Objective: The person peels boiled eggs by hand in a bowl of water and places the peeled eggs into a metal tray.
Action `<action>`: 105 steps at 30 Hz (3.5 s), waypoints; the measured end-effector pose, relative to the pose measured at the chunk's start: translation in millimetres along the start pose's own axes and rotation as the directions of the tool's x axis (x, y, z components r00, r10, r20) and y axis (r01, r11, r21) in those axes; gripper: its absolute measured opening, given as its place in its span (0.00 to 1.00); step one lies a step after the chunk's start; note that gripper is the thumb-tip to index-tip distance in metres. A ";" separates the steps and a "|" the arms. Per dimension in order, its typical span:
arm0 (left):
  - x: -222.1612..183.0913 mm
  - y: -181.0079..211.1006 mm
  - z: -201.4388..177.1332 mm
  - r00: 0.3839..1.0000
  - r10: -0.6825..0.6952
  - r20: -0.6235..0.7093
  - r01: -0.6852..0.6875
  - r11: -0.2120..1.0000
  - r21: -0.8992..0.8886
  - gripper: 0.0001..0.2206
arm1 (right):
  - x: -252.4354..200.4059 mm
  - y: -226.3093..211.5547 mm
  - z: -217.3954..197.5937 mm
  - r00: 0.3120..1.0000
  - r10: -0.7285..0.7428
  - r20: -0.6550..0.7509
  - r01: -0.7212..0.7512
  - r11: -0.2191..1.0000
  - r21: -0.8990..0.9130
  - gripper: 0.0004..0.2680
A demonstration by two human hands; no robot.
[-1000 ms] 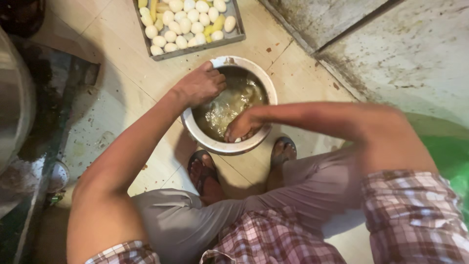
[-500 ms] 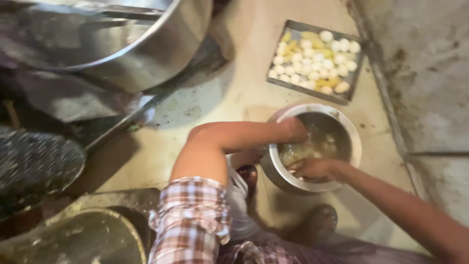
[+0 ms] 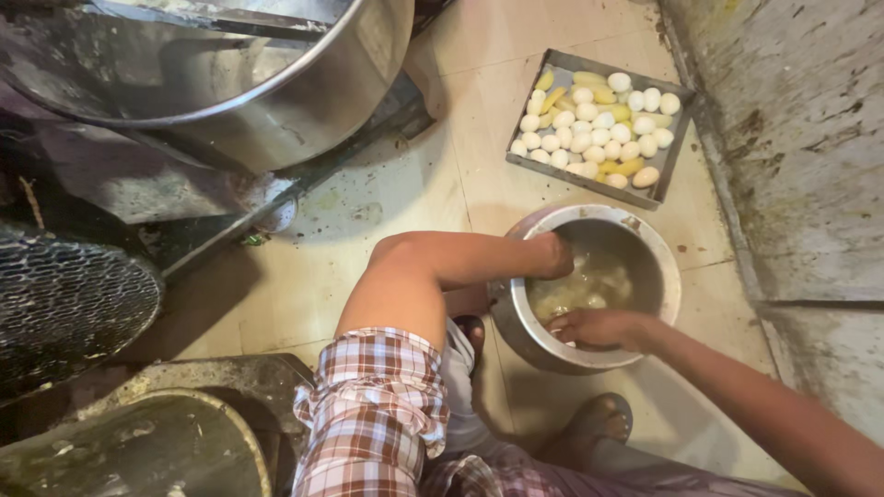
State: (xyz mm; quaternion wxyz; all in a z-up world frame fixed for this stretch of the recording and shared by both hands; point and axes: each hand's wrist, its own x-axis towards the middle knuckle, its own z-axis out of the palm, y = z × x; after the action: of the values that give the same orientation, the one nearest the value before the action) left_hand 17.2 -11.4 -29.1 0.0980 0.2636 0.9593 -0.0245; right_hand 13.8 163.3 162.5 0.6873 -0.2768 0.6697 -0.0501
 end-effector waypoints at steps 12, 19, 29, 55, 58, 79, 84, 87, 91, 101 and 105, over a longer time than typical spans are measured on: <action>14.3 1.8 10.2 0.967 -0.035 0.254 0.057 0.995 -0.079 0.09 | 24.8 17.3 -10.9 0.966 -0.053 -0.253 0.154 0.905 0.396 0.13; 23.5 -8.4 -13.7 0.926 -0.071 0.371 0.275 0.800 -0.533 0.12 | -4.4 5.3 -22.1 0.935 -0.058 -0.351 0.165 0.945 0.283 0.13; -22.9 19.8 -85.2 0.875 -0.265 0.405 0.145 -0.654 -0.743 0.21 | 4.9 25.0 -29.3 0.355 -0.207 -0.912 0.569 0.821 0.035 0.08; 9.8 12.0 -88.0 0.669 -0.087 0.738 0.187 0.981 -0.054 0.25 | 109.2 73.1 0.8 0.936 -0.010 -0.351 -0.196 0.815 -0.546 0.16; 9.3 -0.4 -84.5 0.671 -0.082 0.737 0.199 0.977 -0.073 0.23 | 106.1 70.2 -17.9 0.786 -0.113 -0.608 -0.338 0.744 -0.576 0.15; -15.2 -15.5 -188.5 0.891 0.118 0.438 0.452 -0.163 -0.877 0.14 | 81.4 42.5 5.5 0.922 -0.150 -0.358 -0.190 0.630 -0.753 0.09; -25.4 -24.1 -215.9 0.922 0.071 0.382 0.387 -0.104 -0.916 0.12 | 74.9 31.4 -8.0 0.844 -0.416 -0.338 -0.153 0.418 -0.896 0.07; -13.0 -42.4 -217.7 0.923 -0.353 0.153 0.046 -0.294 -0.955 0.10 | 88.7 36.0 -12.6 0.951 -0.041 -0.308 -0.190 0.707 -0.681 0.14; 10.6 -95.9 -189.9 0.712 -0.696 0.096 -0.054 -0.190 -0.980 0.18 | 112.9 61.6 -5.7 0.940 -0.116 -0.320 -0.155 0.691 -0.706 0.10; -27.5 -132.8 -167.2 0.603 -0.791 -0.101 -0.156 0.008 -0.988 0.27 | 67.7 31.2 -14.3 0.944 -0.183 -0.276 0.008 0.847 -0.532 0.19; -32.5 -96.2 -190.8 0.671 -0.635 -0.383 -0.090 0.443 -0.892 0.20 | 60.8 29.6 -2.2 0.908 -0.223 -0.356 0.174 0.971 -0.163 0.18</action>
State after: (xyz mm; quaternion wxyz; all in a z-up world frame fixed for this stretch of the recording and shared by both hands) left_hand -37.9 -91.6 163.9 -0.1478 -0.0078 0.8309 0.5364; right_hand 8.7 160.8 95.0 0.5204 -0.3723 0.7576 -0.1284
